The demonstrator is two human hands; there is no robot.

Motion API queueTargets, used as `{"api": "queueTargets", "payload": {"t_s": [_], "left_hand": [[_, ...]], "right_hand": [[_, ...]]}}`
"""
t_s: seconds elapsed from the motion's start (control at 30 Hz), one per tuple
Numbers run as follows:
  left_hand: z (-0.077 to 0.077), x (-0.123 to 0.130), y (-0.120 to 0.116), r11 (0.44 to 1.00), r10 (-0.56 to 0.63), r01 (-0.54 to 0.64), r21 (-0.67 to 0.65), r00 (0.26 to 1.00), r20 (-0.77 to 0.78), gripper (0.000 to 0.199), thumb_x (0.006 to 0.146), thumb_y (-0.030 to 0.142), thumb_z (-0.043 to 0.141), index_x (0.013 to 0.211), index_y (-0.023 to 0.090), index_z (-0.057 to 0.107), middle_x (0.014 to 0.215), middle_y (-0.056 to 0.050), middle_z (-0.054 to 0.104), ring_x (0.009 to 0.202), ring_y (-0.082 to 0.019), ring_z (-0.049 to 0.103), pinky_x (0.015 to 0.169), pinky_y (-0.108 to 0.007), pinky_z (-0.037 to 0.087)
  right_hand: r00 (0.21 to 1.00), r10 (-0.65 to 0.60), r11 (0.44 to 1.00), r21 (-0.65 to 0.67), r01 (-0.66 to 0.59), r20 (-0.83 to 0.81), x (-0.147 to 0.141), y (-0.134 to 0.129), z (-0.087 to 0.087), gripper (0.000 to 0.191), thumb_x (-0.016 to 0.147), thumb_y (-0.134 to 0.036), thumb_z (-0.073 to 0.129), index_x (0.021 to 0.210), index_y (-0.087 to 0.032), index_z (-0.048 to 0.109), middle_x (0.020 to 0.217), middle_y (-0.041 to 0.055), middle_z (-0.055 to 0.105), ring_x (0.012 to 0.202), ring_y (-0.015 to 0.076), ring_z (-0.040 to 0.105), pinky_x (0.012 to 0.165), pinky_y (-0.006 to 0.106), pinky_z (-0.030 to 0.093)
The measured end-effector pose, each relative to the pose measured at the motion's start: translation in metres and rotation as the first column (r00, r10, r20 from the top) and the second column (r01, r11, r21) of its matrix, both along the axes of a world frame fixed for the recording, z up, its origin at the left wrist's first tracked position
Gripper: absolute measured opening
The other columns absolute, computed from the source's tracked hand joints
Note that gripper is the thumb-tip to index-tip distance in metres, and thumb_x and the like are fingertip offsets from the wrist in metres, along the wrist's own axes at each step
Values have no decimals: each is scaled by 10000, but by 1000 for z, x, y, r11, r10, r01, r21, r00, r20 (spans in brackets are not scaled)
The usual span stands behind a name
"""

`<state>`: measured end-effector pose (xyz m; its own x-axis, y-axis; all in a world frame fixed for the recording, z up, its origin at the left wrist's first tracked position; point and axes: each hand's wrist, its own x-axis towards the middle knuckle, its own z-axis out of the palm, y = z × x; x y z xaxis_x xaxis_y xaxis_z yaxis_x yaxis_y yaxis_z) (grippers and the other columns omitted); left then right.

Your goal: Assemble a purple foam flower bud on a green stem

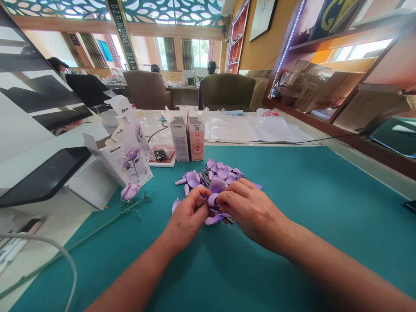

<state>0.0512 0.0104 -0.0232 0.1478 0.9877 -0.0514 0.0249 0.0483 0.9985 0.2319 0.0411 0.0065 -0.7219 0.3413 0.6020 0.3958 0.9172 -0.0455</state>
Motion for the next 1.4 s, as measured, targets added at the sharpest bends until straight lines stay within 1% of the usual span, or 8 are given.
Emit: {"api": "queueTargets", "payload": {"t_s": [0.17, 0.4, 0.73, 0.9, 1.1, 1.2, 1.3, 1.4], "left_hand": [[0, 1, 0, 1000, 2, -2, -2, 1000, -4, 177, 802, 303, 577, 950, 215, 536, 715, 17, 619, 753, -180, 631, 802, -357, 499], [1, 2, -3, 1000, 16, -16, 4, 1000, 4, 182, 794, 305, 595, 946, 216, 548, 731, 8, 633, 753, -181, 628, 767, -334, 488], [7, 3, -5, 1000, 18, -17, 23, 999, -34, 163, 820, 293, 563, 959, 211, 545, 740, 4, 635, 748, -168, 609, 734, -308, 476], [9, 3, -6, 1000, 10, -10, 17, 1000, -17, 146, 819, 288, 565, 944, 212, 555, 737, 9, 636, 741, -163, 608, 737, -307, 485], [7, 4, -5, 1000, 14, -14, 1, 1000, -4, 148, 803, 288, 582, 932, 219, 556, 713, 21, 635, 739, -166, 624, 753, -311, 489], [5, 3, -3, 1000, 20, -20, -22, 1000, 16, 157, 794, 291, 596, 923, 214, 549, 696, 21, 639, 723, -165, 635, 759, -323, 494], [6, 0, 0, 997, 47, -42, -69, 996, 72, 213, 772, 313, 641, 928, 209, 540, 691, 16, 662, 712, -166, 653, 747, -319, 497], [8, -4, 2, 988, 112, -94, -126, 984, 141, 297, 760, 367, 681, 967, 207, 540, 737, -9, 711, 712, -162, 667, 732, -302, 497]], "right_hand": [[1000, -2, 1000, -8, 2, -5, 0, -1, 0, 221, 949, -72, 460, 805, -164, 600, 750, 37, 612, 693, 159, 464, 684, 295, 387], [999, 37, 999, 0, -37, -39, 2, -2, 2, 224, 937, -51, 449, 812, -158, 602, 734, 42, 610, 704, 161, 507, 670, 294, 412], [996, 54, 998, -16, -55, -76, 1, -2, 7, 215, 950, -86, 468, 813, -149, 621, 731, 46, 623, 702, 156, 510, 666, 291, 432], [996, 30, 998, -46, -34, -79, 2, -2, 8, 248, 966, -128, 453, 809, -161, 642, 730, 44, 626, 685, 154, 497, 653, 291, 450], [997, 40, 998, -52, -44, -73, 1, -1, 6, 236, 967, -131, 465, 829, -155, 654, 747, 49, 641, 707, 154, 527, 673, 301, 468], [995, 49, 998, -42, -53, -87, 0, -2, 7, 188, 957, -144, 509, 864, -158, 672, 750, 47, 664, 723, 157, 562, 681, 297, 479], [981, 1, 996, -92, -19, -192, 5, 0, 13, 143, 948, -199, 549, 912, -180, 686, 787, 42, 669, 732, 149, 594, 658, 273, 492], [948, -134, 979, -188, 82, -287, 14, 7, 20, 137, 938, -200, 556, 890, -201, 684, 792, 28, 665, 720, 137, 609, 630, 256, 487]]}}
